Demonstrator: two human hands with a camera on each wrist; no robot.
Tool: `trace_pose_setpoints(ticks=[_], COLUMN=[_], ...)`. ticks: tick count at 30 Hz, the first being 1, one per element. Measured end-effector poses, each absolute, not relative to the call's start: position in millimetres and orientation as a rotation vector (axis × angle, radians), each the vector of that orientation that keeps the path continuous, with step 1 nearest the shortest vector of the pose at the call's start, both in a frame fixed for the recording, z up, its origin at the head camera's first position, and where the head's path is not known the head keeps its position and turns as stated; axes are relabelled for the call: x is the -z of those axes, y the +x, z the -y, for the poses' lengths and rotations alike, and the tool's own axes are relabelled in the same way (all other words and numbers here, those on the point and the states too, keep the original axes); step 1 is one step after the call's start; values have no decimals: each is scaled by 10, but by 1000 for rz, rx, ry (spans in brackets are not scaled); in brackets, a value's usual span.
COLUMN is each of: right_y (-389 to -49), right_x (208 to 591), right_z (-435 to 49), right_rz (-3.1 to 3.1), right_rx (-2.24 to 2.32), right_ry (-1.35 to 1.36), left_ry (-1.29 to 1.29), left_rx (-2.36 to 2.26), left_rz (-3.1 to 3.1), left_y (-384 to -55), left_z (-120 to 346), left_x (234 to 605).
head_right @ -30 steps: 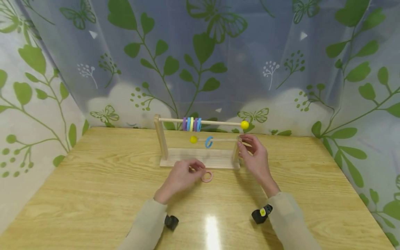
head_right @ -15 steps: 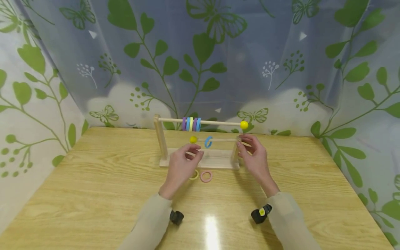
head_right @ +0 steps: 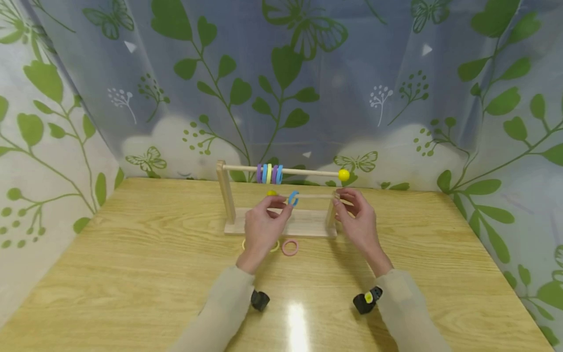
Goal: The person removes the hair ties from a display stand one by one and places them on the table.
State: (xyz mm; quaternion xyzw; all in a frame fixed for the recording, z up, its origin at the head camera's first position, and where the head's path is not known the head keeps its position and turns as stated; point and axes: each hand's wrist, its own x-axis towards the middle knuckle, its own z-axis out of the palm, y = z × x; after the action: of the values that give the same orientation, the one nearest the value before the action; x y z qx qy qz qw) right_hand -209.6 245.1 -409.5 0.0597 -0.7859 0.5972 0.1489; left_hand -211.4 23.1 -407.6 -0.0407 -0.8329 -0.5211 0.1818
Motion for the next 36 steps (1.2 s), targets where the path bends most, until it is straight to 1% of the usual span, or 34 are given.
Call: trace_pose_setpoints(ticks=[36], right_y=[-2093], right_x=[4086], right_z=[-2446], right_rz=[2256], right_rx=[-1721], right_ry=[167], left_ry=[-48], left_rx=[1454], left_rz=[2285], left_y=[-2140], left_z=[-342], left_x=[4116])
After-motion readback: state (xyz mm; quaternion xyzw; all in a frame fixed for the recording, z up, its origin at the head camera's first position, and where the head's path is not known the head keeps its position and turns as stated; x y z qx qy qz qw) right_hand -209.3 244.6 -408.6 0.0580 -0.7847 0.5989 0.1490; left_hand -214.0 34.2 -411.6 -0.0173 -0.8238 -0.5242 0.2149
